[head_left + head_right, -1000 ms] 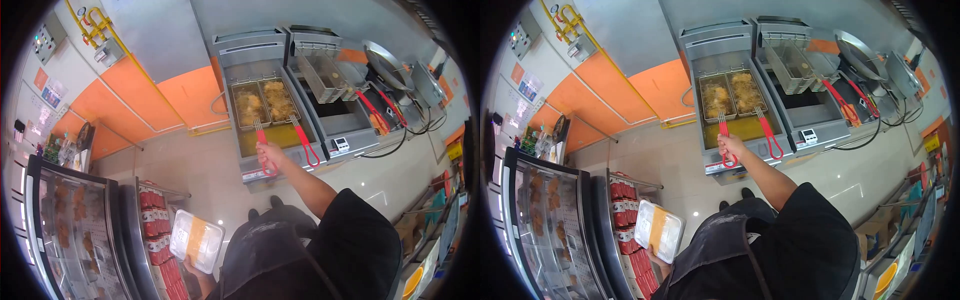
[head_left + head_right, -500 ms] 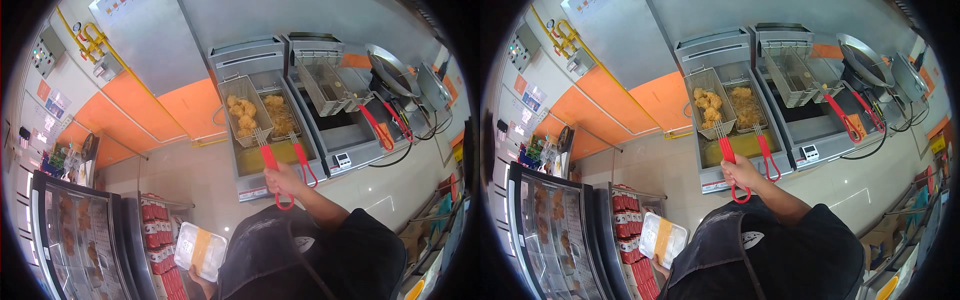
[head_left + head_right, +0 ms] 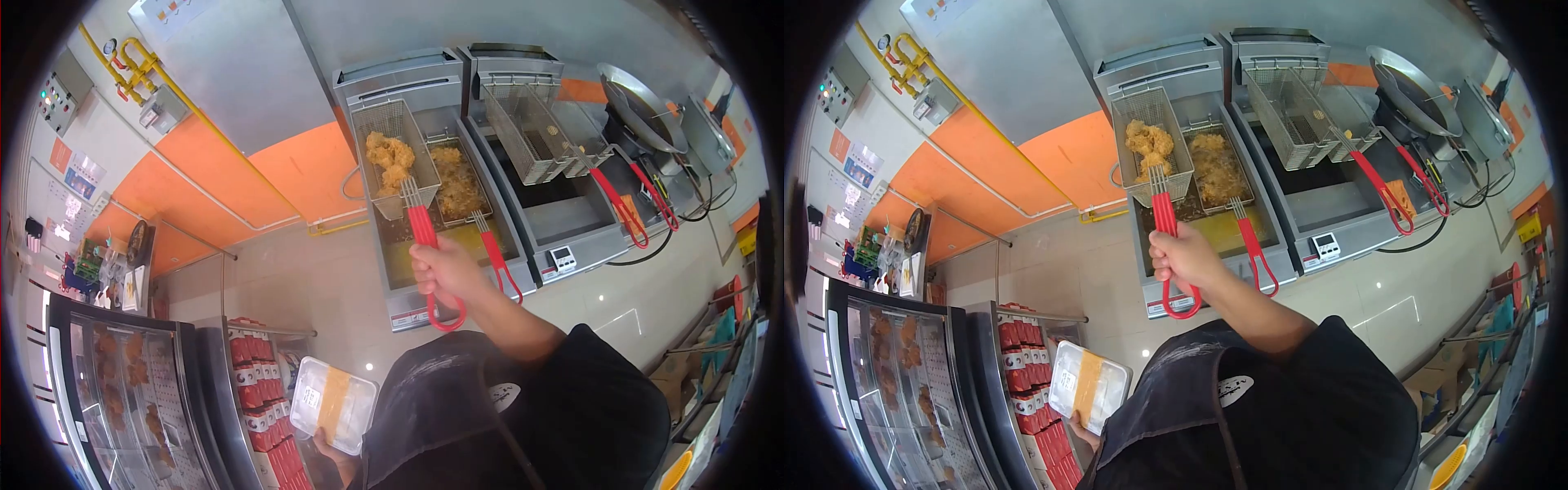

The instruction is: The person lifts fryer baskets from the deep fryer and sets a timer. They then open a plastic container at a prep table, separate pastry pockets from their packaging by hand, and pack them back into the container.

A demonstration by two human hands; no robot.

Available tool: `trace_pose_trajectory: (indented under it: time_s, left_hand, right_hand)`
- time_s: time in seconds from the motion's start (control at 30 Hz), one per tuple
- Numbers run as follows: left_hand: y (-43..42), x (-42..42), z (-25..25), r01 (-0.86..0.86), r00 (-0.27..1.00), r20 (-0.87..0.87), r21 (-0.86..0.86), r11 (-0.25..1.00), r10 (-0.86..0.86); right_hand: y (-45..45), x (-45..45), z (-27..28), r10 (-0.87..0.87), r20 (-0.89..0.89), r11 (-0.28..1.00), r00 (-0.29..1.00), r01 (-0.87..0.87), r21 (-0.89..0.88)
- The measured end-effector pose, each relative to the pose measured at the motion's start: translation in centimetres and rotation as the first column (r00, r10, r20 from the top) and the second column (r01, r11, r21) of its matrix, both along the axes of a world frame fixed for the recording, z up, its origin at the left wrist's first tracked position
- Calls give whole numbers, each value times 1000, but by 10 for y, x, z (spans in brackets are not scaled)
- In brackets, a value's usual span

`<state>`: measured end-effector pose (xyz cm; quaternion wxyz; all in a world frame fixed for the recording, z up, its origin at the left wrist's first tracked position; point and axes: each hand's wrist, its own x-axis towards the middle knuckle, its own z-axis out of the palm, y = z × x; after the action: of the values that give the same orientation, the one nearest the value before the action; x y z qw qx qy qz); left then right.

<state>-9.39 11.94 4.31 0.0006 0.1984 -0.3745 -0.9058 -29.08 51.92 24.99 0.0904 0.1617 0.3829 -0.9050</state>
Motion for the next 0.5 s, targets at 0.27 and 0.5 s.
trace_pose_trajectory:
  time_s: [0.27, 0.5]
  left_hand:
    - [-13, 2, -14, -49, 990, 126, -69, 996, 57]
    - [-21, -2, -15, -38, 997, 63, -235, 971, 54]
  right_hand:
    - [0, 10, -5, 34, 65, 999, 997, -37, 39]
    - [115, 66, -128, -42, 15, -51, 999, -17, 999]
